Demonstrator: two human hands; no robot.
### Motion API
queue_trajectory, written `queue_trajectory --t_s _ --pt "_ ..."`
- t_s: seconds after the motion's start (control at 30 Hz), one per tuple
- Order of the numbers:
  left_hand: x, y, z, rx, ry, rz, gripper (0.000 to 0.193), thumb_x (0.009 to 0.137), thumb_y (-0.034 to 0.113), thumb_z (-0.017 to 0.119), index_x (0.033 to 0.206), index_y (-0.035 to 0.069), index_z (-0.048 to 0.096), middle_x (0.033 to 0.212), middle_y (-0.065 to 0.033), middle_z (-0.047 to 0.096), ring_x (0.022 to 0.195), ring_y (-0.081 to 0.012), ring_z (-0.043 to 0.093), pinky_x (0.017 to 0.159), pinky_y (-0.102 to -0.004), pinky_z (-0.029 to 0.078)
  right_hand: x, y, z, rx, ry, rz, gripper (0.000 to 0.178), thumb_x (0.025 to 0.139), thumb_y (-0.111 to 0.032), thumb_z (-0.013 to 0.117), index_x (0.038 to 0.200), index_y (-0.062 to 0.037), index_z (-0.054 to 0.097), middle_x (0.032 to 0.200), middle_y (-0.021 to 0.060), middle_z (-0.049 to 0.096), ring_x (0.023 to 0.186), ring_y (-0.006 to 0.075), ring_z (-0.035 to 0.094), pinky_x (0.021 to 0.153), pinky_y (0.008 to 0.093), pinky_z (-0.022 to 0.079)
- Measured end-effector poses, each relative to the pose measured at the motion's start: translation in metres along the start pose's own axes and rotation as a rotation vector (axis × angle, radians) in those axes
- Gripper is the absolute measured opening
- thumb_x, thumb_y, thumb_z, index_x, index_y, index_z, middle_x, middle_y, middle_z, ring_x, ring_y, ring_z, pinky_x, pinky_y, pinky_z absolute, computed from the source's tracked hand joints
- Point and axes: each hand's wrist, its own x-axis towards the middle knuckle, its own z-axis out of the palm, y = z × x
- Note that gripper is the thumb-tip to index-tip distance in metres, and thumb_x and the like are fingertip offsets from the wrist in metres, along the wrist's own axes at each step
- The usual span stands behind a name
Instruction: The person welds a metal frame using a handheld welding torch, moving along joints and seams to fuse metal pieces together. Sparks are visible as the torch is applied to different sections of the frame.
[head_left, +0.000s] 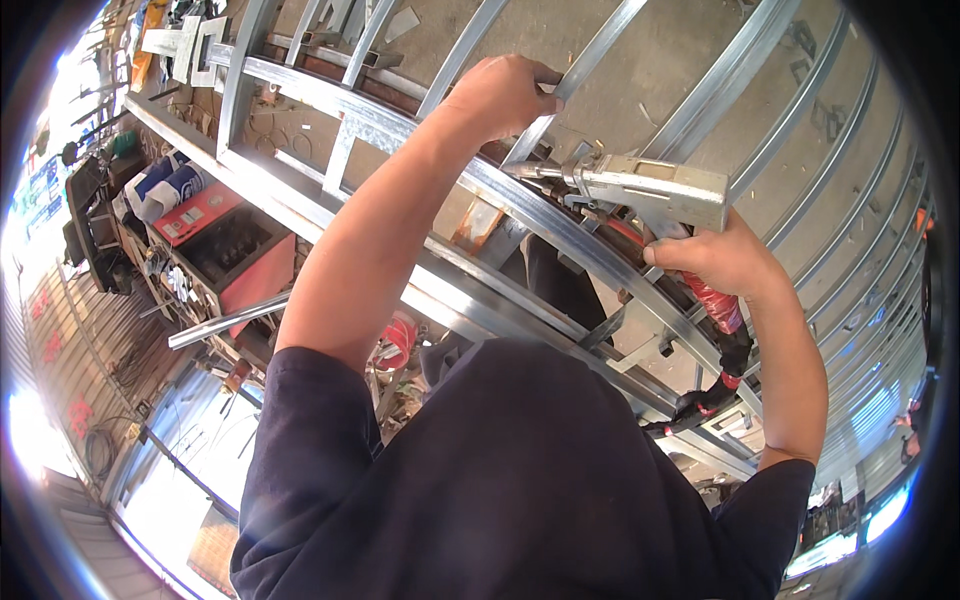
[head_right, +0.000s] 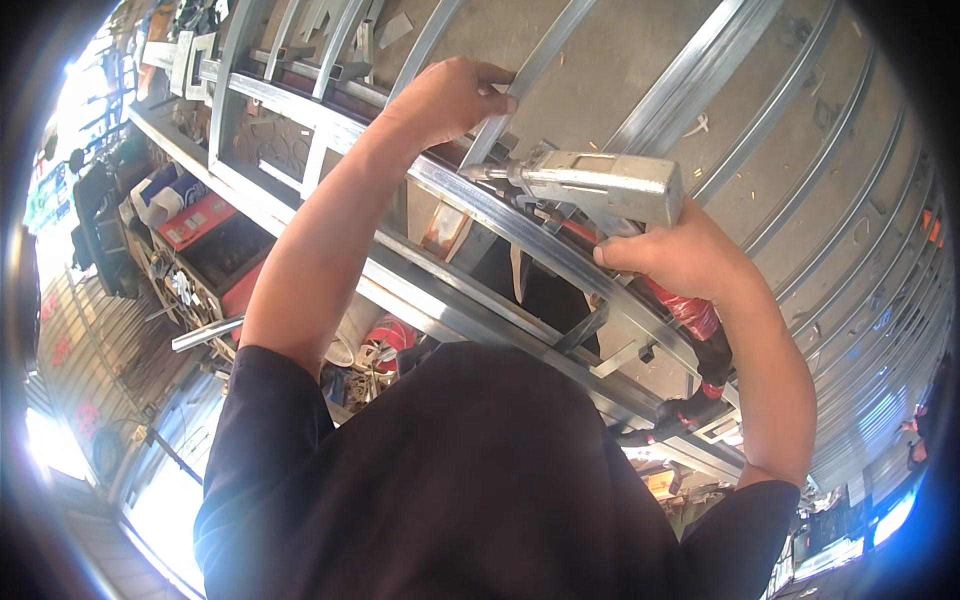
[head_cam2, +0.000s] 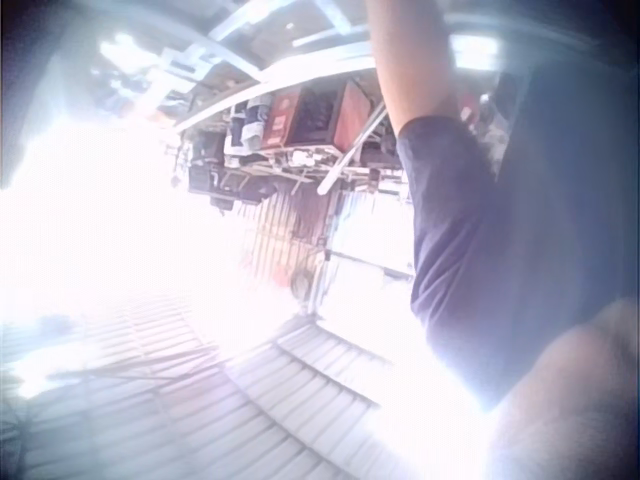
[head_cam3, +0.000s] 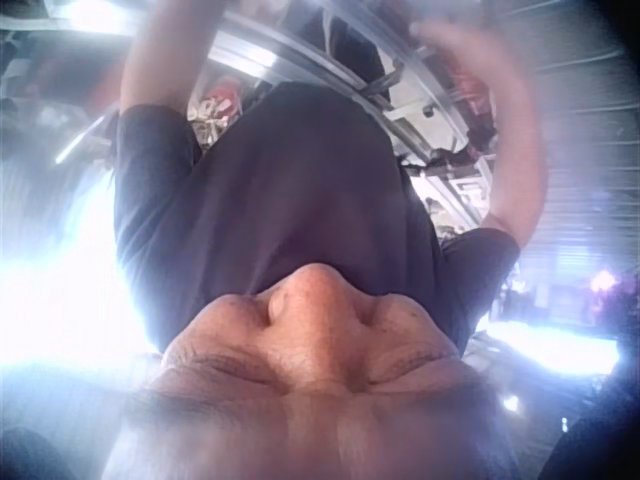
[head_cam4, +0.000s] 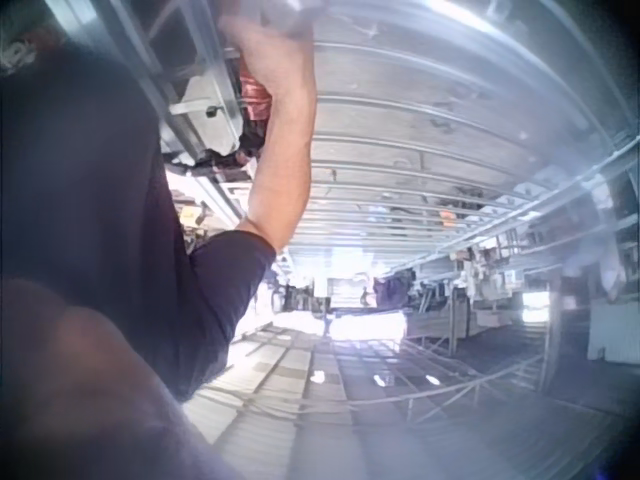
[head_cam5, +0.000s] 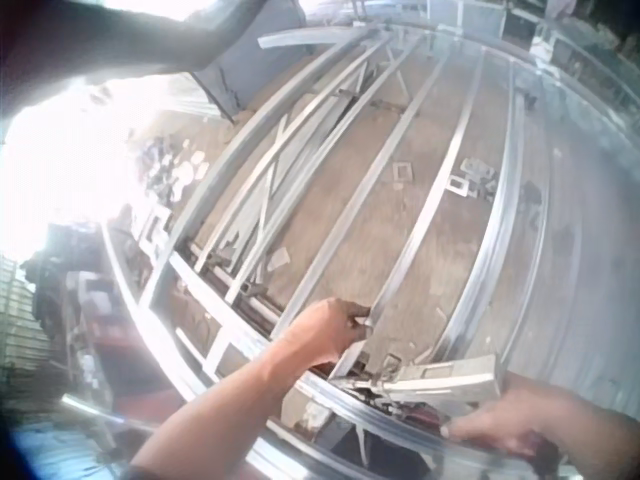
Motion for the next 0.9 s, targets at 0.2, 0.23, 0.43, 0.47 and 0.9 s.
queue_trajectory --t_s 0.2,0.23,0.43,0.47,0.9 --pt "-0.0001 -0.0009 0.0015 0.004 0.021 -0.011 0.043 0.09 0.034 0.077 0.129 0.014 0.076 0.11 -0.0109 0.08 0.108 -0.0312 0.073 0.098 -0.0409 0.056 0.0025 -0.0014 0.0003 -0.032 -0.026 0.019 0.071 0.08 -0.015 0.08 0.147 -0.005 0.056 0.121 0.0087 0.07 0.112 0.0205 0.064 0.101 0.0361 0.051" --pt "0.0002 -0.0004 0.0006 0.013 0.019 -0.013 0.043 0.09 0.034 0.077 0.129 0.014 0.076 0.11 -0.0109 0.08 0.108 -0.0311 0.073 0.098 -0.041 0.056 0.0021 -0.0026 0.0006 -0.03 -0.028 0.025 0.071 0.08 -0.015 0.079 0.146 -0.0051 0.056 0.121 0.0087 0.07 0.111 0.0206 0.064 0.1 0.0361 0.051" --pt "0.0028 -0.0038 0.0033 -0.004 0.015 -0.019 0.044 0.089 0.035 0.077 0.128 0.014 0.076 0.11 -0.0125 0.079 0.109 -0.0319 0.073 0.099 -0.0414 0.056 0.0012 0.0011 0.0028 -0.086 -0.013 -0.015 0.069 0.081 -0.016 0.079 0.145 -0.0043 0.057 0.12 0.0087 0.07 0.111 0.0206 0.064 0.1 0.0362 0.051" --pt "0.0027 -0.0037 0.0039 -0.004 0.018 -0.015 0.044 0.089 0.035 0.077 0.128 0.014 0.076 0.11 -0.0129 0.079 0.11 -0.0321 0.073 0.099 -0.0414 0.056 0.0023 0.0013 0.0014 -0.102 -0.025 0.008 0.068 0.081 -0.016 0.079 0.145 -0.004 0.057 0.121 0.0088 0.069 0.111 0.0206 0.064 0.1 0.0362 0.051" --pt "0.005 -0.0035 0.0021 -0.036 0.001 -0.039 0.044 0.087 0.034 0.079 0.127 0.015 0.077 0.109 -0.0146 0.079 0.106 -0.033 0.074 0.095 -0.0421 0.057 0.0001 0.0023 0.0022 -0.158 -0.029 0.007 0.069 0.082 -0.019 0.081 0.145 -0.0047 0.057 0.127 0.0107 0.069 0.117 0.0224 0.063 0.104 0.0371 0.05"
